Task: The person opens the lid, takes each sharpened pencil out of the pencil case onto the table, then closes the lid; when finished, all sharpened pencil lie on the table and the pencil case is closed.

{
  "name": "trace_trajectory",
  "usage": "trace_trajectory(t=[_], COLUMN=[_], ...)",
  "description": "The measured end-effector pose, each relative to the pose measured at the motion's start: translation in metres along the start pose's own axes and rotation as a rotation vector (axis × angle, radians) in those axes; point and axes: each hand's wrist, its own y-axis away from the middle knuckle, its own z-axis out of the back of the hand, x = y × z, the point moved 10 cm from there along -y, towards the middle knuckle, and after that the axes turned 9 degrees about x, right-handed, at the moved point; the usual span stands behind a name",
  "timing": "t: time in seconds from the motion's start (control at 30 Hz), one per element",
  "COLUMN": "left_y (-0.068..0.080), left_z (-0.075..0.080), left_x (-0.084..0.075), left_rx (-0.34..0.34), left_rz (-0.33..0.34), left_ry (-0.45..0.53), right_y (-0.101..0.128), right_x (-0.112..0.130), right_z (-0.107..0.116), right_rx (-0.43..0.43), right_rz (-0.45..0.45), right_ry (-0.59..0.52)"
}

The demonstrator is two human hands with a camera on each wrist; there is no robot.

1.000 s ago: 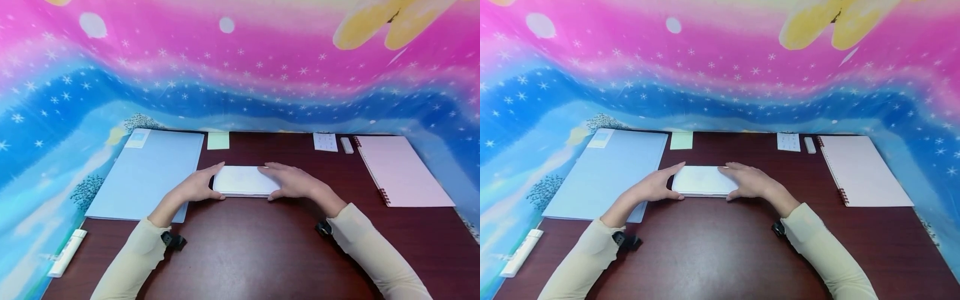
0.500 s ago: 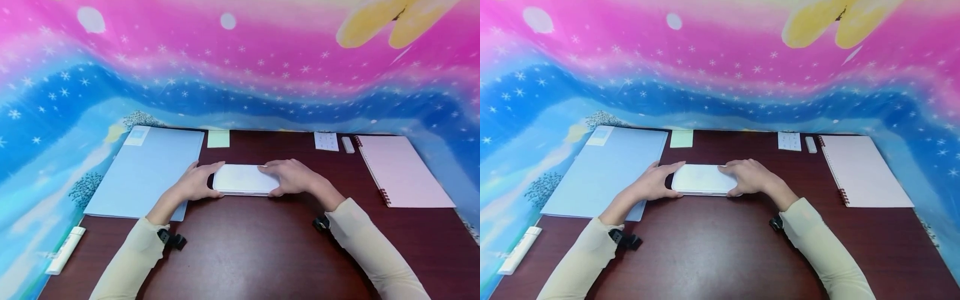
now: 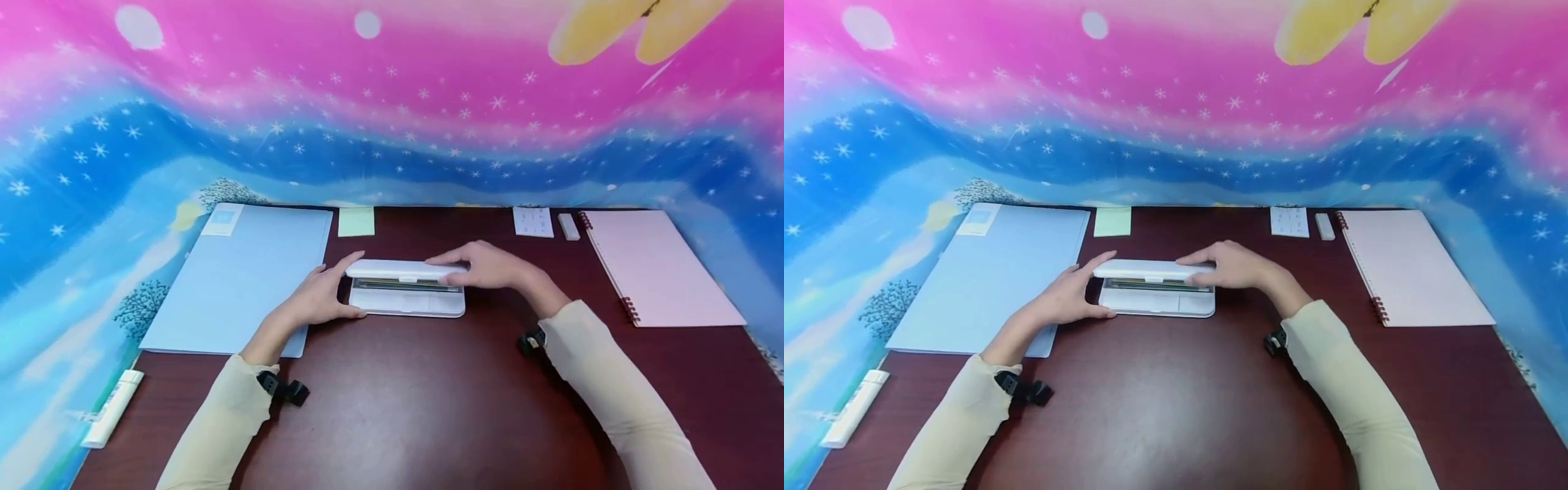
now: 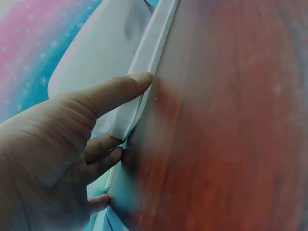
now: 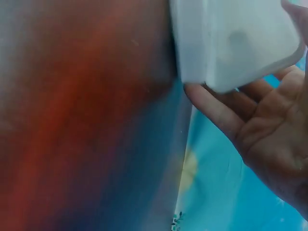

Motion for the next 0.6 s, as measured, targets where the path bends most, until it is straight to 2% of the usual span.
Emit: trace_trajectory(t=[0.1, 0.23, 0.33, 0.4, 0.5, 0.6], left_y=[-0.002, -0.004, -0.003, -0.001, -0.001, 0.000], left_z=[0.001, 0.002, 0.003, 0.002, -0.002, -0.004], left_x=[0.001, 0.001, 0.003, 0.005, 0.005, 0.003], left_rx=[-0.002, 0.020, 0.029, 0.036, 0.047, 0.047], left_rz=[0.006, 0.012, 0.036, 0.052, 0.055, 0.043], left_ry=[0.019, 0.011, 0.010, 0.011, 0.020, 0.040], right_y=[-0.004, -0.006, -0.008, -0.006, 0.000, 0.011], right_x=[-0.006, -0.011, -0.009, -0.002, 0.017, 0.043], right_z=[0.015, 0.037, 0.051, 0.054, 0.047, 0.033], right_rx=[-0.027, -0.165, -0.306, -0.367, -0.392, -0.392], right_rz=[-0.014, -0.045, -0.096, -0.122, -0.128, -0.047], right_ry=[-0.086, -0.043, 0.110, 0.224, 0.422, 0.538])
